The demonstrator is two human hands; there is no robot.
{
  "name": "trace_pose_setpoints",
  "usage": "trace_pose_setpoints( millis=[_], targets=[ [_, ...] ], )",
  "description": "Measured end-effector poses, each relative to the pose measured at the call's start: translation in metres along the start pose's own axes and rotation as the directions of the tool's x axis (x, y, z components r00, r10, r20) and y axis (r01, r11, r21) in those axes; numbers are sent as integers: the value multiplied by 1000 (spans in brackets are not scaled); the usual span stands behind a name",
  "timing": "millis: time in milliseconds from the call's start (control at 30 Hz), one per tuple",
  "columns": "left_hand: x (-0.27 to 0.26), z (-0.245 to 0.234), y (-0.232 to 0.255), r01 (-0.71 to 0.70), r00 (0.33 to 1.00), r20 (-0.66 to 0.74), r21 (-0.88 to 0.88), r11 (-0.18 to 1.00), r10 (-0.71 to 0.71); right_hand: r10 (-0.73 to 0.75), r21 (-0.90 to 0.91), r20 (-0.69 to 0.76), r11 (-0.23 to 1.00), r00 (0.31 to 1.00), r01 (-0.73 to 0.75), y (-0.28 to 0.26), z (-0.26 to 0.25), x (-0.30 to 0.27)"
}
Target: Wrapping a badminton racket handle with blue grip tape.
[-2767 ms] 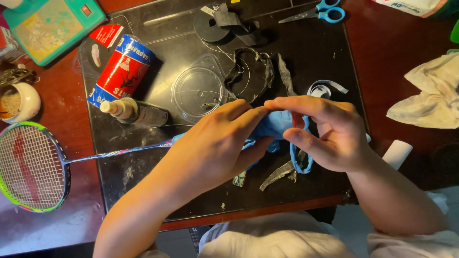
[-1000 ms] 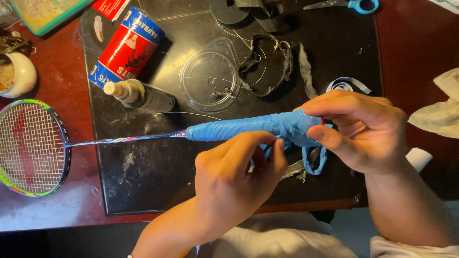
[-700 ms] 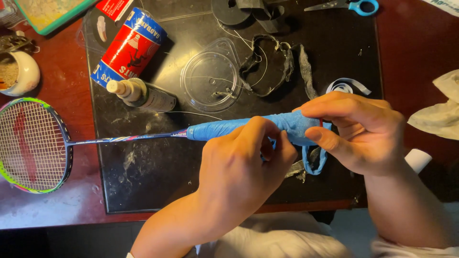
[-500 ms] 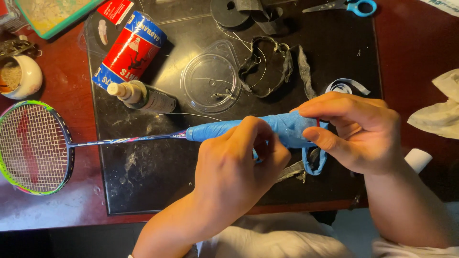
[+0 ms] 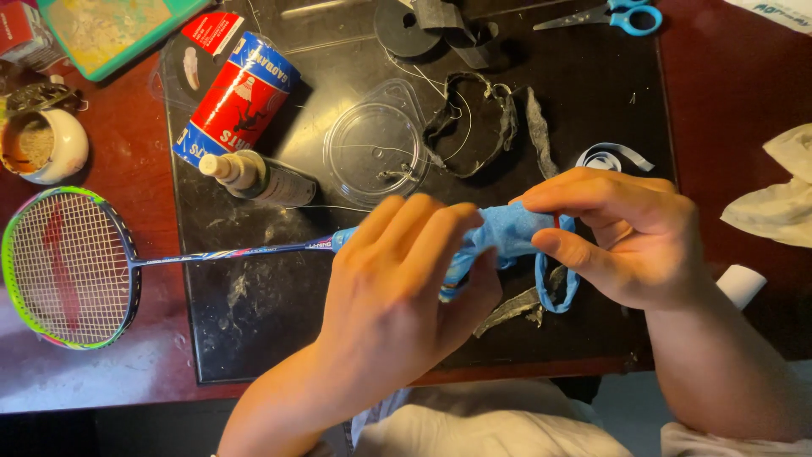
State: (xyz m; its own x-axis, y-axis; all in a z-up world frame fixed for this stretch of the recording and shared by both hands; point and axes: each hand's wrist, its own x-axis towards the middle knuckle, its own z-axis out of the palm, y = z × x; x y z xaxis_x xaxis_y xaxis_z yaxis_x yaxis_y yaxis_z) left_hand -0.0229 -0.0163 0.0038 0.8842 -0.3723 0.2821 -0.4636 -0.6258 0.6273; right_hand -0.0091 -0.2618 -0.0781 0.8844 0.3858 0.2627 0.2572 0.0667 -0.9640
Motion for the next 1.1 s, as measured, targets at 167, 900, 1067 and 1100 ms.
trace_pose_setpoints(
  millis=[167,900,1067,1100],
  targets=[
    [15,-8,-13,-313,950,21,93,945,313,11,-55,-49,998,999,-14,2,-3,-2],
    [18,-8,-42,-318,947,82,109,942,310,313,164,-107,942,944,-293,21,-3,-29],
    [22,-10,-35,-316,948,67,67,946,312,72,-63,-77,995,994,-76,-12,11,3],
    [24,-11,-33,-338,941,49,57,940,335,98,21,-87,995,991,-96,-14,14,6]
  ],
)
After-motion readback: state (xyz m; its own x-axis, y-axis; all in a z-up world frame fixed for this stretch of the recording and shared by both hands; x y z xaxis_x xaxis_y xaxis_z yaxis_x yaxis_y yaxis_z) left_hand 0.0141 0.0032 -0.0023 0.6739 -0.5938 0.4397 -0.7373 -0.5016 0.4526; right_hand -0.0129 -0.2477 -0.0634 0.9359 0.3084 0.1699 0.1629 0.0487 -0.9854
